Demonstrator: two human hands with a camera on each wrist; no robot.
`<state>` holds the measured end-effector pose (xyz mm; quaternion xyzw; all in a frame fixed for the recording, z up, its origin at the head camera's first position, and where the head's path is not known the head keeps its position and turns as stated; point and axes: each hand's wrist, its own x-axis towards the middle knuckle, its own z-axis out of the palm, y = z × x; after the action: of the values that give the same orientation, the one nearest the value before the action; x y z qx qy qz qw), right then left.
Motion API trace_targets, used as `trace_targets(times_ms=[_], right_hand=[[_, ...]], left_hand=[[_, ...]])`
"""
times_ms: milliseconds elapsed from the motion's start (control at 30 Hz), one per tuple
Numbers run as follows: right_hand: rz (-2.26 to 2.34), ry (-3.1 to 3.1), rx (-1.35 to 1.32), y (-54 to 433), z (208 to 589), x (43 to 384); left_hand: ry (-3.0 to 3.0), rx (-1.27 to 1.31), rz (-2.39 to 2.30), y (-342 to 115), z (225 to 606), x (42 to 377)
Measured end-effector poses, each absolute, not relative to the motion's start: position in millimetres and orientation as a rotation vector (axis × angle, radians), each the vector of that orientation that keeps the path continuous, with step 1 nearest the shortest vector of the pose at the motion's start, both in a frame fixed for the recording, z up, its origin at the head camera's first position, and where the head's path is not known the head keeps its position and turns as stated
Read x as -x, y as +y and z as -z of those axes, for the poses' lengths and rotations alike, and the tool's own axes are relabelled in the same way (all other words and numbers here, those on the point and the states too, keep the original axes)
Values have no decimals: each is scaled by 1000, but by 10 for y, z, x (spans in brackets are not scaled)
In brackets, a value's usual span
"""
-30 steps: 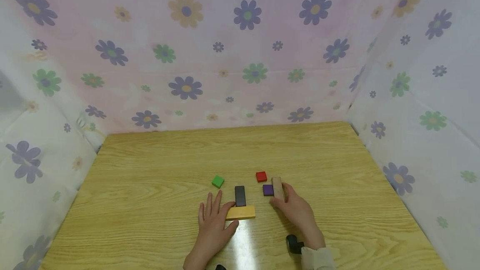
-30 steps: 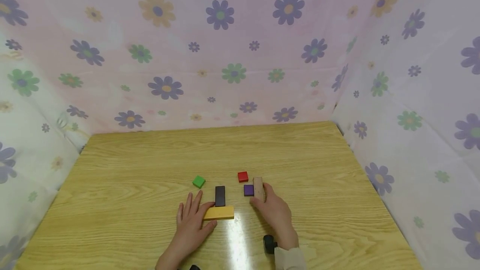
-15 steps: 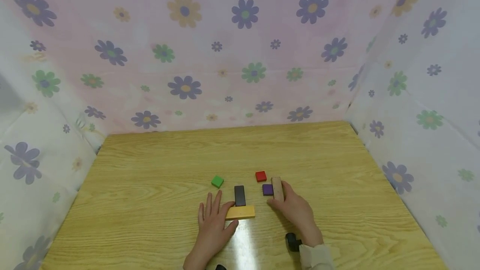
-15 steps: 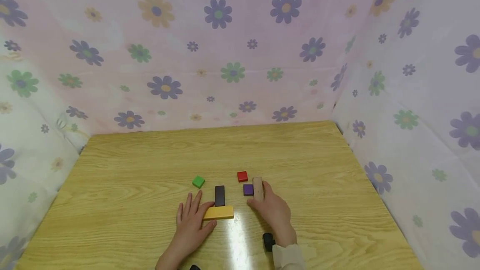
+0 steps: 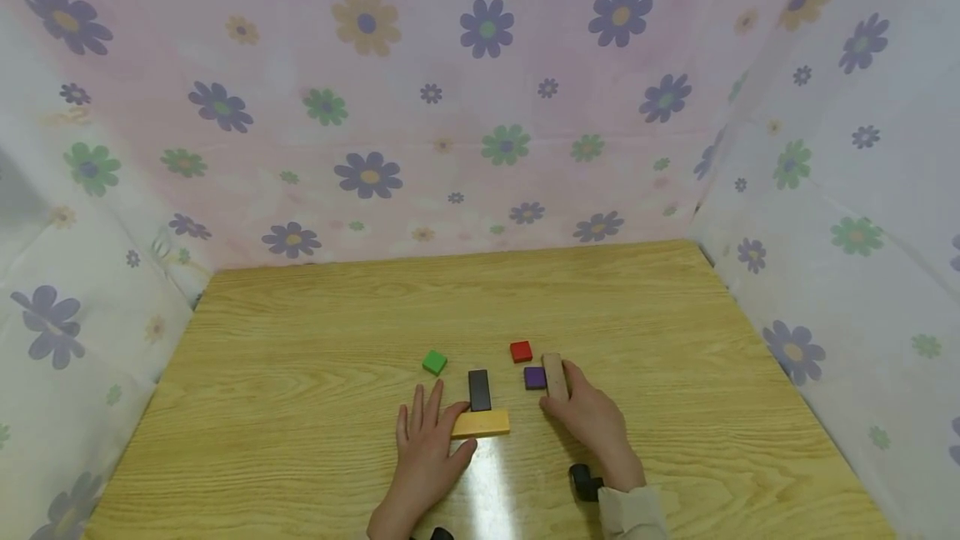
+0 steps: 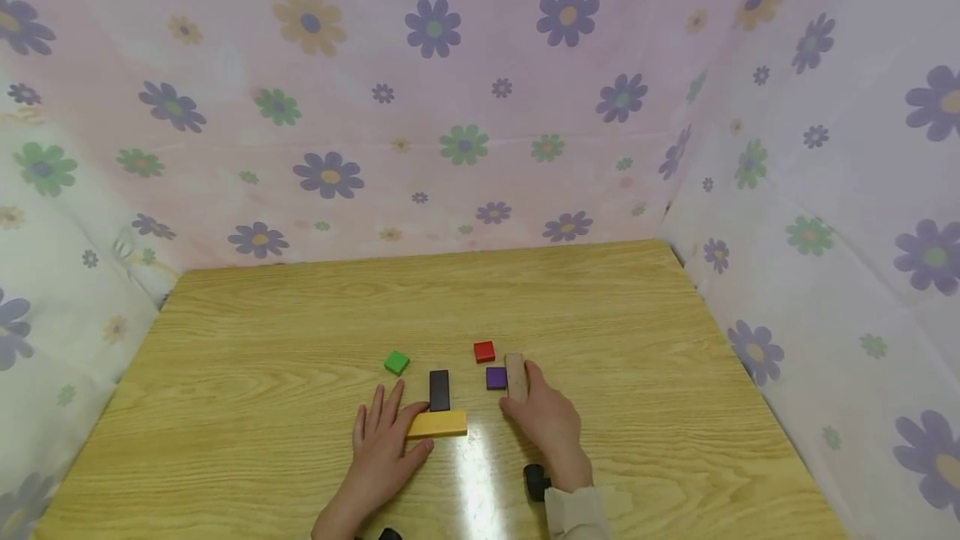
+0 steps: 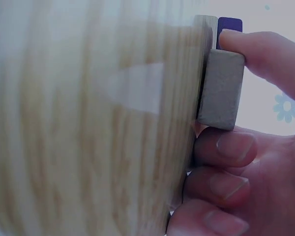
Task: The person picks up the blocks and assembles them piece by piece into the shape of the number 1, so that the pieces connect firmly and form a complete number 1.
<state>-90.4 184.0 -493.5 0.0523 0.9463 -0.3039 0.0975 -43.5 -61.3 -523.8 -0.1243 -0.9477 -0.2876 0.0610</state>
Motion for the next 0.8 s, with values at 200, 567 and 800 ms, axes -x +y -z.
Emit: trace_targets(times_ms=[200,567,800], right_hand=[[926,2796,-169,1838,4921,897],[937,2725,-293,1820,4935,932],[857,2761,-282,1821,4901,932]], left_hand=[[-2884,375,868,-611,5244,442],[-2881,376,865,-624,5240,428],[-2892,373,863,-615,5230,434]])
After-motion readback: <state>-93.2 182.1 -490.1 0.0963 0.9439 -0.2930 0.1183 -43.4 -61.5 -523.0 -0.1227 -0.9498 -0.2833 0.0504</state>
